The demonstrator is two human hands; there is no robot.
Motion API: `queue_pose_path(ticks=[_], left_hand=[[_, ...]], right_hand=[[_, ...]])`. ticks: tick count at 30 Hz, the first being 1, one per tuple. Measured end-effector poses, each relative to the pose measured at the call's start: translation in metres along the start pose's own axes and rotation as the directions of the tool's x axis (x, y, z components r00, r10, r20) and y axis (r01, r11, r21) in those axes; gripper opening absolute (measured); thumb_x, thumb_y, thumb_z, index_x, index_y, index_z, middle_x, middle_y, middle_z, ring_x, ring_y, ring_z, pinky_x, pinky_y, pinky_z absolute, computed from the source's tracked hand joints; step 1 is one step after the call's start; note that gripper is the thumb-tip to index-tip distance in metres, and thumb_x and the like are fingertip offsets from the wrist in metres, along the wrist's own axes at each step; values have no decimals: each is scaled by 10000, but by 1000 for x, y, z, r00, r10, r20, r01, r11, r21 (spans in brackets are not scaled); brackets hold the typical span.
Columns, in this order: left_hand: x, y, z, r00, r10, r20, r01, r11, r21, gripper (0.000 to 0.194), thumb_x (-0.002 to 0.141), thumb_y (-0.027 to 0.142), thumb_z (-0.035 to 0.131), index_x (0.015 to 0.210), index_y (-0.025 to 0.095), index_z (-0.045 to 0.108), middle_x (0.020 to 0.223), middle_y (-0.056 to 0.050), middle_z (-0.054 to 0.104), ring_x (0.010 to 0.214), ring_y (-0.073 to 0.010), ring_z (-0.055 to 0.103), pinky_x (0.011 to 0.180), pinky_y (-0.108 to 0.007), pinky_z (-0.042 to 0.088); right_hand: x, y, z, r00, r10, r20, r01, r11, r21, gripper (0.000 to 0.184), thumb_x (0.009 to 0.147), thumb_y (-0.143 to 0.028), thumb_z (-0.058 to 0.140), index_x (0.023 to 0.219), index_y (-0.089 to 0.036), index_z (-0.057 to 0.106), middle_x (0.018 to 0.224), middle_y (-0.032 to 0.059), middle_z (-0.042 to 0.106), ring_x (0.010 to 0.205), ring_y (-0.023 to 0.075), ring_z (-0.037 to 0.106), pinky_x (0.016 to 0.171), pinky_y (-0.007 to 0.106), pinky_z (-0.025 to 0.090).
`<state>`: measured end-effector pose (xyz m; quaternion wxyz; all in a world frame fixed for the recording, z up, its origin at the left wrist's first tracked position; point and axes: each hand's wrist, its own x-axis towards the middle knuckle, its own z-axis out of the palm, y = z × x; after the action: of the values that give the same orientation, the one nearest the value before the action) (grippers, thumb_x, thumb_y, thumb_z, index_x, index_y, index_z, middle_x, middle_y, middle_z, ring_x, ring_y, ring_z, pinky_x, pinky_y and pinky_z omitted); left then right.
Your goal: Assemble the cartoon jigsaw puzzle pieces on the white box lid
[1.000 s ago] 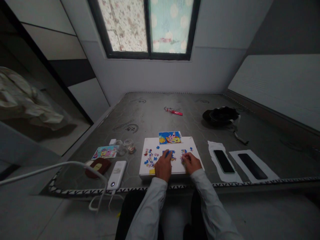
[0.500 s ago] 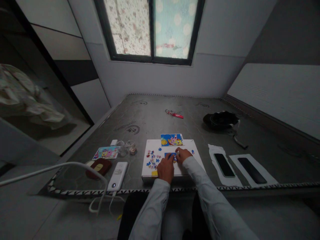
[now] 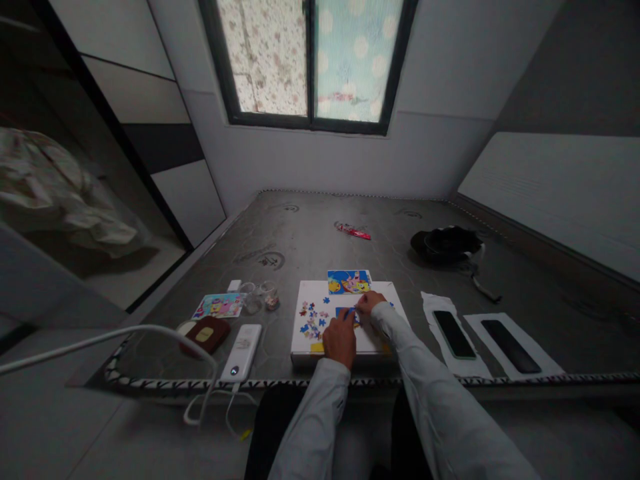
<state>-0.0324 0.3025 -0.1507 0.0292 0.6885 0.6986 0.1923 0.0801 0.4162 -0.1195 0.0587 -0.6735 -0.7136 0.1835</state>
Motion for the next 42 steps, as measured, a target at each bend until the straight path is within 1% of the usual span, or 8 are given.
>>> queue_pose_path(ticks=[6, 11, 19, 25, 29, 34, 38, 42], left_hand=[[1, -1, 0, 1000, 0, 4, 0, 1000, -12, 381, 984, 254, 354, 1272, 334, 591, 1339, -43, 560, 884, -184, 618, 668, -291, 520], [0, 0, -1, 1000, 1, 2, -1, 1000, -20, 394, 988, 269, 350, 1299, 342, 580, 1334, -54, 560, 881, -184, 612, 669, -290, 521], [0, -1, -1, 1000, 0, 2, 1, 998, -62, 376, 987, 278, 384, 1303, 344, 576, 1335, -48, 571, 915, -176, 618, 706, -279, 517], [0, 0, -4, 1000, -22, -5, 22, 995, -93, 370, 989, 285, 378, 1287, 323, 593, 1309, -56, 597, 903, -175, 634, 716, -286, 523], [0, 1, -4, 999, -34, -13, 32, 992, -119, 367, 995, 311, 369, 1286, 308, 592, 1321, -50, 599, 901, -172, 646, 725, -292, 529], [1, -1, -1, 999, -41, 5, 41, 988, -146, 351, 994, 329, 384, 1256, 307, 618, 1341, -29, 598, 949, -163, 649, 786, -275, 525], [2, -1, 1, 999, -46, -9, 44, 985, -166, 353, 994, 336, 384, 1256, 308, 620, 1344, -36, 597, 970, -165, 648, 819, -279, 522], [1, -2, 3, 999, -35, -32, 28, 983, -180, 350, 996, 330, 379, 1247, 302, 622, 1342, -28, 599, 970, -163, 649, 834, -281, 518]], right_hand=[[2, 7, -6, 1000, -12, -16, 13, 998, 64, 47, 648, -247, 746, 693, -237, 754, 708, 20, 738, 700, 166, 678, 627, 217, 463], [0, 10, -9, 999, -52, -16, 53, 997, 58, 84, 697, -244, 729, 765, -259, 777, 687, 1, 730, 715, 154, 678, 670, 215, 473], [-12, 18, -26, 995, -88, -51, 83, 993, -82, 266, 872, -293, 588, 1079, -220, 737, 948, 81, 752, 898, 210, 678, 780, 278, 472], [-40, 12, -18, 968, -250, 24, 250, 945, -213, 426, 900, -225, 535, 1318, -278, 597, 1166, 100, 698, 1060, 241, 639, 890, 321, 449], [-50, 9, -8, 947, -306, 95, 321, 907, -271, 464, 855, -175, 573, 1304, -288, 612, 1087, 136, 708, 1010, 288, 653, 894, 384, 446], [-46, 17, -12, 954, -290, 78, 301, 918, -259, 436, 885, -144, 495, 1285, -255, 628, 1068, 164, 700, 1014, 304, 650, 913, 441, 431], [-37, 23, -19, 971, -237, 2, 235, 962, -143, 400, 868, -173, 564, 1260, -214, 633, 1085, 122, 708, 1022, 229, 645, 917, 329, 435], [-29, 23, -18, 986, -156, -65, 159, 987, 38, 263, 913, -305, 545, 1094, -193, 699, 912, 54, 744, 843, 152, 668, 780, 238, 472]])
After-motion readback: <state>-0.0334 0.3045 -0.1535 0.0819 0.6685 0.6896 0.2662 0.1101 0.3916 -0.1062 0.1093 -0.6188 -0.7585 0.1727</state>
